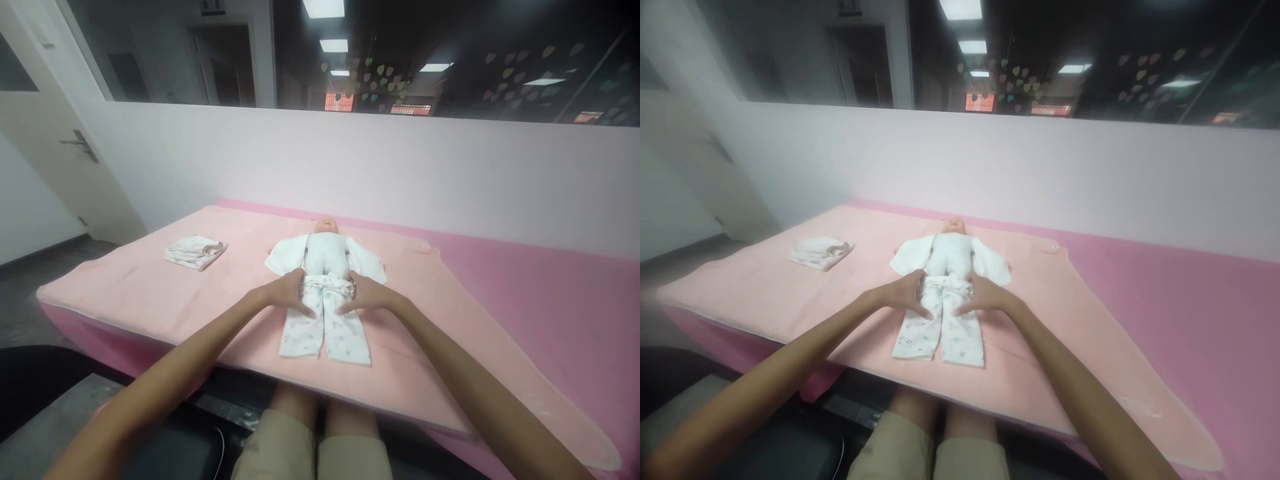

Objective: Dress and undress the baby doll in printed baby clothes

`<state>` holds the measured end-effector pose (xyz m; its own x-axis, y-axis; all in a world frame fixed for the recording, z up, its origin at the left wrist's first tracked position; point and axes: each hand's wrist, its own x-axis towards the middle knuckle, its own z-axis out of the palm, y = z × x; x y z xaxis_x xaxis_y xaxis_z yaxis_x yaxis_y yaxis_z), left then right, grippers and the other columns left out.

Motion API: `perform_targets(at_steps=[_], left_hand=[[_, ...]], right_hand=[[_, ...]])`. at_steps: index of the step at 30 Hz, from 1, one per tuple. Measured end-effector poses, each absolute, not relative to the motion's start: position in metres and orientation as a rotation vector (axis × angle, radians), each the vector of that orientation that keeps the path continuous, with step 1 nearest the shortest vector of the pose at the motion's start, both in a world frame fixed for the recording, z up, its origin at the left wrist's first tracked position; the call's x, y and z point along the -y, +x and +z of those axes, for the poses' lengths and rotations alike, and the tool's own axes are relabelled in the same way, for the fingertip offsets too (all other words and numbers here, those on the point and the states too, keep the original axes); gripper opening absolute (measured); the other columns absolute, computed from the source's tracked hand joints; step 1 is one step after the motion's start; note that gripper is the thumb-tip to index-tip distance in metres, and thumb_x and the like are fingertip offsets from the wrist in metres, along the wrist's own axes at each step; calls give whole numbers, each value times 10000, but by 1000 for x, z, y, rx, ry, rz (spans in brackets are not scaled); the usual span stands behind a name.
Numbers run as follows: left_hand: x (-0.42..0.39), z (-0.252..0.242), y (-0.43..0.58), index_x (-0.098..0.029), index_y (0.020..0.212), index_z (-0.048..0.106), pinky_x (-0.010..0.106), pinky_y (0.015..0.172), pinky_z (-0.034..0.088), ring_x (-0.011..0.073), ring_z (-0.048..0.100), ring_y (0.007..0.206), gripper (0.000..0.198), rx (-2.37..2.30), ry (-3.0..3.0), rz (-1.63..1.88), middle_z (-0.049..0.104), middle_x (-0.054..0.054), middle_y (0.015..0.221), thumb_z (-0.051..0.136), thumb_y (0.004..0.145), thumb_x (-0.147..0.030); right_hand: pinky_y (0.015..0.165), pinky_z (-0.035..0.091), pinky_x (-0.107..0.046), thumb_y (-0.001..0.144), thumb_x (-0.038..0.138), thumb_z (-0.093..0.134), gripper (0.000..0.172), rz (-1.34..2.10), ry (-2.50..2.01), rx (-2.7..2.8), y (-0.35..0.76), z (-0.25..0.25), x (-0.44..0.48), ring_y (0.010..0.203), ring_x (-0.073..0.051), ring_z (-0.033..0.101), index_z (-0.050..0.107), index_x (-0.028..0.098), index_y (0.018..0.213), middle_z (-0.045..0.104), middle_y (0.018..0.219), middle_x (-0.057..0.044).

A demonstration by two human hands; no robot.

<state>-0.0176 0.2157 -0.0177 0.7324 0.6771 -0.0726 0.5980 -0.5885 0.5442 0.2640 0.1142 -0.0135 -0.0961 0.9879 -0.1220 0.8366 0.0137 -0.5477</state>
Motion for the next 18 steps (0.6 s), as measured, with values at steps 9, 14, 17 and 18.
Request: perform_targets(at_steps=[9,14,17,18], left_hand=[[-195,-12,-24,-231,1017,564,382,773,457,341,609,1003,720,-915,2494,230,641,99,1072,857,583,-726],[-176,-15,-33,-233,1048,503,401,822,462,354,568,1074,825,-906,2573,234,605,108,1131,849,549,-792],[-170,-20,-35,-235,1059,481,408,839,465,355,551,1092,863,-901,2593,259,582,109,1161,866,518,-787],[-168,-22,-35,-237,1045,478,407,835,463,354,550,1088,839,-901,2600,269,580,108,1155,866,530,-774]], right_hand=[[806,508,-377,551,669,931,1011,824,-1852,2084,249,-7,-93,1055,-342,668,502,256,1368,680,1264,-122],[762,482,-350,525,633,953,1092,764,-1920,2062,236,-4,-73,995,-329,666,435,239,1402,701,1123,-94],[786,485,-354,528,622,956,1035,722,-1952,2052,234,-7,-70,1046,-336,656,485,233,1363,694,1179,-106],[804,488,-359,541,621,952,993,713,-1953,2056,233,-9,-70,1068,-337,650,514,230,1342,689,1214,-112]])
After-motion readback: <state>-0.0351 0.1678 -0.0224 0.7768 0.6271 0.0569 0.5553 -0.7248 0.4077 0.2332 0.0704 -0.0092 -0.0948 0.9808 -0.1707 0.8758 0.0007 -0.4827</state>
